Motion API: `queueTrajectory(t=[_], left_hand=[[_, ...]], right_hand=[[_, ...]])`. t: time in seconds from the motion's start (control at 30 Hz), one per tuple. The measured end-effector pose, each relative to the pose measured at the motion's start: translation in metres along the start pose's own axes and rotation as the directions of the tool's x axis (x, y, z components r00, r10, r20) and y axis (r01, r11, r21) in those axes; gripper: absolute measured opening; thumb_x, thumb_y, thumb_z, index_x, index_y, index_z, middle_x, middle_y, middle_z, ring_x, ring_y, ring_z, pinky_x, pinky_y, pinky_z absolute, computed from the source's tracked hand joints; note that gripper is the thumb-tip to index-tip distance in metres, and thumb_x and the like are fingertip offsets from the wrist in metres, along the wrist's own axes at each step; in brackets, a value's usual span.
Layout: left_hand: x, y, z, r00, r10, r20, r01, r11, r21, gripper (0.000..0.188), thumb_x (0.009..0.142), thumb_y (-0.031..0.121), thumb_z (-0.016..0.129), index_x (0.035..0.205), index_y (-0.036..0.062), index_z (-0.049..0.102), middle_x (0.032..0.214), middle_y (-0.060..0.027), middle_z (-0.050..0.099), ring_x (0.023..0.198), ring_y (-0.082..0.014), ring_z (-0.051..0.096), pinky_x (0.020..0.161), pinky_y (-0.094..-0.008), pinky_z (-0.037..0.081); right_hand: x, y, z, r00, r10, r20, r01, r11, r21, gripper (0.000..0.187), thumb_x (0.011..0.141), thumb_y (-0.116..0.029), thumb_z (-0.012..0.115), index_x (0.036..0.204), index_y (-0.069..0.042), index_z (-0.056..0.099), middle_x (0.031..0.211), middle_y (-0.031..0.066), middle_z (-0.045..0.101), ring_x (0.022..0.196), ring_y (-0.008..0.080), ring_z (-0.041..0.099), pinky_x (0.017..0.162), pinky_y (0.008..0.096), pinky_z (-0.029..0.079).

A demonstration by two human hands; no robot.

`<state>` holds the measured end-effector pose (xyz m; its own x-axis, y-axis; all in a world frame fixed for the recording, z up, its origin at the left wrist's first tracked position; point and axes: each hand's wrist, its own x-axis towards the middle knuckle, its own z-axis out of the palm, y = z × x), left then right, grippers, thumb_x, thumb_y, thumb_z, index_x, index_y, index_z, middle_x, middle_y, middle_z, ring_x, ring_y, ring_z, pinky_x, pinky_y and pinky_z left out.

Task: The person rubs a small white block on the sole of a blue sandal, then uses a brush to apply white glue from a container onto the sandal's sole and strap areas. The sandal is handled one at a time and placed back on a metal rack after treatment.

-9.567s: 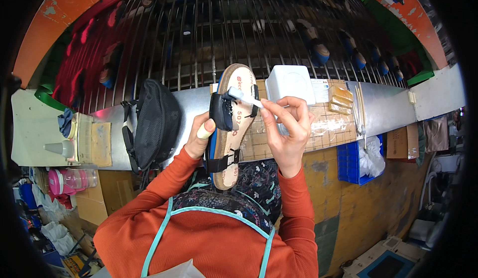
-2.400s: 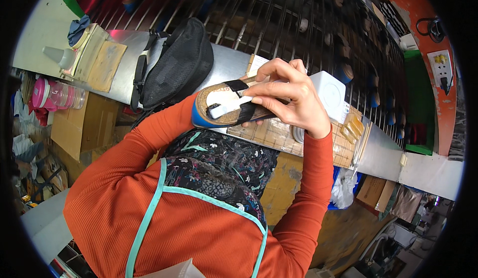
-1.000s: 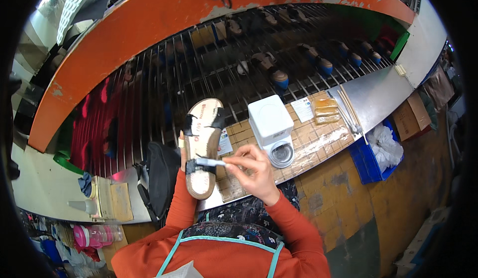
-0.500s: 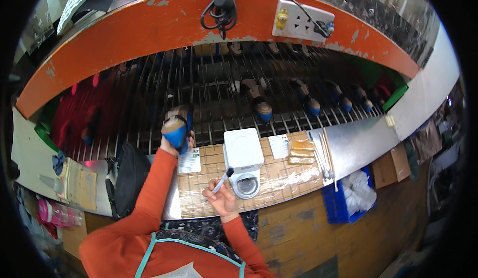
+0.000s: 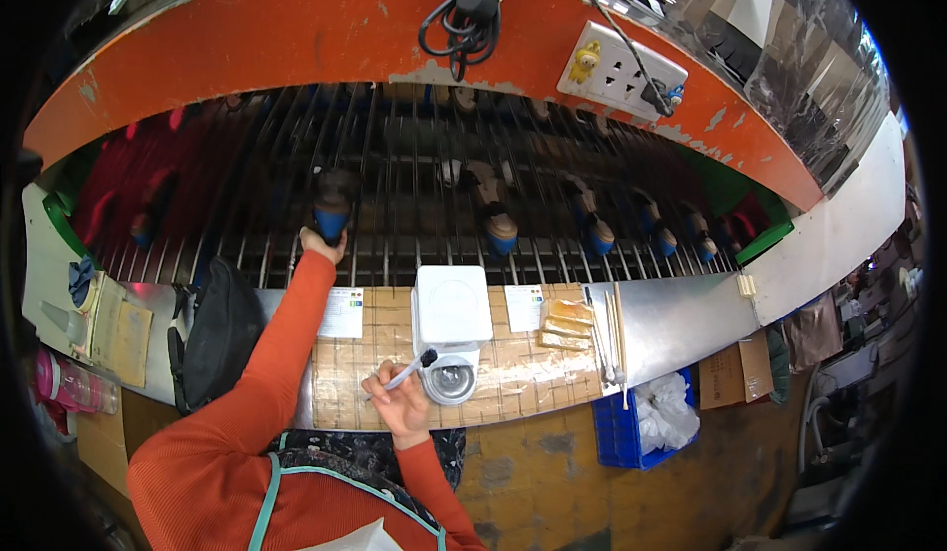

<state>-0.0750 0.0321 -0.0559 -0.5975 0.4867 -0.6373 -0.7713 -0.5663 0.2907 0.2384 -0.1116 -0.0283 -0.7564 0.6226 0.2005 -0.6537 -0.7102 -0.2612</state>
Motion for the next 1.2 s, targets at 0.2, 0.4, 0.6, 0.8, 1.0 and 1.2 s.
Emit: queueTrajectory(t=[0.2,0.4,0.6,0.8,1.0,1.2], left_hand=[[0.009,-0.005,0.001,0.984,-0.157,-0.083,0.149,0.984,-0.095,0.057,0.092,0.054,0.036,0.137,0.0181,0.037,0.132,-0.0177,0.043,0.110,-0.0360,0.054,0.093,-0.0481,0.046],[-0.114,-0.024,-0.023,0.967,0.187,0.171,-0.225,0.944,0.242,0.066,0.095,0.041,0.039,0.149,0.0325,0.001,0.142,-0.0236,0.030,0.102,-0.0352,0.060,0.091,-0.0419,0.045],[-0.173,-0.032,-0.008,0.842,0.371,0.393,-0.510,0.784,0.353,0.058,0.099,0.029,0.038,0.149,0.0264,0.010,0.135,-0.0107,0.039,0.093,-0.0200,0.062,0.078,-0.0333,0.045],[-0.160,-0.073,-0.040,0.708,0.377,0.597,-0.690,0.548,0.473,0.046,0.095,0.017,0.051,0.139,0.0206,0.040,0.109,-0.0059,0.057,0.082,-0.0111,0.056,0.072,-0.0263,0.045],[-0.157,-0.085,-0.051,0.629,0.269,0.729,-0.772,0.320,0.549,0.044,0.086,0.000,0.057,0.128,0.0124,0.053,0.100,-0.0085,0.064,0.084,-0.0141,0.061,0.077,-0.0279,0.050],[-0.157,-0.085,-0.053,0.616,0.256,0.745,-0.782,0.311,0.540,0.039,0.083,-0.003,0.056,0.119,0.0099,0.059,0.099,-0.0081,0.065,0.084,-0.0157,0.062,0.078,-0.0290,0.050]], right_hand=[[-0.001,0.000,-0.001,1.000,-0.004,0.023,0.004,1.000,-0.005,0.016,0.093,-0.028,0.056,0.105,-0.025,0.066,0.089,-0.0006,0.049,0.065,0.0108,0.038,0.086,0.0366,0.031],[-0.001,0.001,-0.001,1.000,-0.018,0.023,0.019,0.999,-0.037,0.017,0.093,-0.029,0.056,0.107,-0.028,0.065,0.088,-0.0022,0.047,0.065,0.0094,0.037,0.086,0.0364,0.030],[-0.004,0.005,0.002,0.996,-0.059,0.063,0.062,0.997,-0.042,0.018,0.095,-0.028,0.054,0.109,-0.028,0.065,0.088,-0.0028,0.047,0.065,0.0090,0.038,0.085,0.0364,0.031],[-0.007,0.008,0.003,0.994,-0.086,0.068,0.088,0.996,-0.023,0.019,0.094,-0.029,0.054,0.107,-0.019,0.063,0.090,0.0012,0.051,0.063,0.0113,0.039,0.081,0.0345,0.032],[-0.004,0.006,0.004,0.996,-0.031,0.086,0.036,0.998,-0.055,0.026,0.099,-0.033,0.043,0.107,-0.018,0.062,0.087,0.0014,0.050,0.060,0.0097,0.038,0.078,0.0351,0.033],[-0.005,0.009,0.005,0.998,-0.029,0.061,0.032,0.998,-0.051,0.029,0.100,-0.035,0.040,0.101,-0.013,0.059,0.086,0.0033,0.049,0.060,0.0110,0.040,0.075,0.0336,0.034]])
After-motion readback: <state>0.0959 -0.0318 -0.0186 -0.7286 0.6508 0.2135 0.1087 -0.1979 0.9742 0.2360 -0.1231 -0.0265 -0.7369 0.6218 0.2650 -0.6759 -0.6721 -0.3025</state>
